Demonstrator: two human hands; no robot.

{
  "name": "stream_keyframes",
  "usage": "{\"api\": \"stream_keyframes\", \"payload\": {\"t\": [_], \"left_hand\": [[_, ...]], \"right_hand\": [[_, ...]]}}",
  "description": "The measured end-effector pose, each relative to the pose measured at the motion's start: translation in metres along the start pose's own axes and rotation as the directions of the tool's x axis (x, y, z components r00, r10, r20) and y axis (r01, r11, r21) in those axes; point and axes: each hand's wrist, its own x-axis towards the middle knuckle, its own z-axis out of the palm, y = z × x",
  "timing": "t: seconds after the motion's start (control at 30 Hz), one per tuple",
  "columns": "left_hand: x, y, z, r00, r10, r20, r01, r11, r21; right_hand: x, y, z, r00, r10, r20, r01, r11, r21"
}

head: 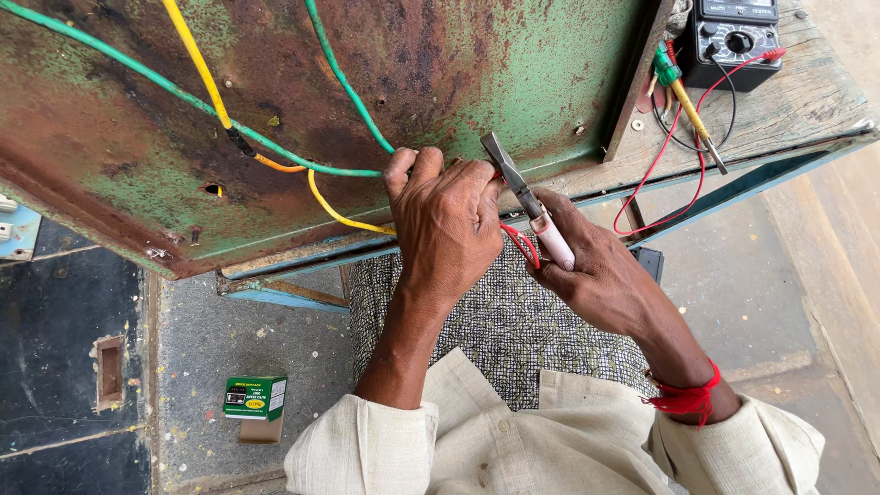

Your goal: The person repairs an electrical panel by using a screwdriver to tighten terminals on a control unit, then uses pliers to strip and trim wires on the underside of a metal panel before connecting them.

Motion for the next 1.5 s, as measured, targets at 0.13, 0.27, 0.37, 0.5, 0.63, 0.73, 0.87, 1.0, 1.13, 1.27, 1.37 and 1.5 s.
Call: {"api": "stream_keyframes", "payload": {"t": [0.13,0.27,0.37,0.5,0.63,0.73,0.87,1.0,1.13,1.27,1.37,1.5], "left_hand": [[-0.001,0.002,0.003,1.000,-0.020,0.001,0.020,1.000,0.020],[0.002,0.002,0.003,0.999,-0.053,-0.003,0.053,0.998,-0.027],[0.002,0.003,0.001,0.998,-0.051,-0.022,0.049,0.997,-0.057],[0.001,0.004,0.003,0.999,-0.039,-0.015,0.038,0.998,-0.049],[0.002,0.003,0.006,0.999,-0.030,-0.042,0.030,0.999,-0.018],[0.001,0.006,0.011,0.997,-0.041,-0.063,0.041,0.999,-0.010],[0.002,0.004,0.015,0.998,-0.026,-0.050,0.026,1.000,0.004],[0.000,0.004,0.018,0.998,-0.024,-0.065,0.028,0.998,0.061],[-0.001,0.004,0.022,0.996,-0.026,-0.087,0.033,0.997,0.071],[-0.002,0.006,0.024,0.995,-0.047,-0.082,0.053,0.996,0.072],[-0.001,0.007,0.026,0.994,-0.061,-0.089,0.067,0.995,0.067],[0.002,0.008,0.025,0.994,-0.062,-0.086,0.068,0.996,0.061]], "right_hand": [[0.014,0.003,0.003,0.989,-0.136,-0.061,0.139,0.989,0.053],[0.030,0.012,0.002,0.916,-0.401,-0.032,0.388,0.859,0.336],[0.040,0.018,-0.007,0.931,-0.346,0.120,0.189,0.734,0.652],[0.051,0.017,-0.004,0.962,-0.256,0.098,0.204,0.908,0.366],[0.052,0.009,0.015,0.979,-0.204,0.000,0.173,0.829,0.531],[0.048,0.011,0.035,0.965,-0.193,-0.179,0.261,0.794,0.549],[0.044,0.008,0.054,0.928,-0.133,-0.348,0.305,0.809,0.502],[0.041,-0.004,0.060,0.890,-0.098,-0.445,0.325,0.821,0.469],[0.036,-0.011,0.062,0.921,0.025,-0.390,0.274,0.669,0.691],[0.038,-0.008,0.068,0.927,0.089,-0.364,0.236,0.617,0.751],[0.042,-0.003,0.072,0.934,0.049,-0.354,0.270,0.551,0.790],[0.043,0.000,0.073,0.945,-0.007,-0.326,0.299,0.423,0.856]]}}
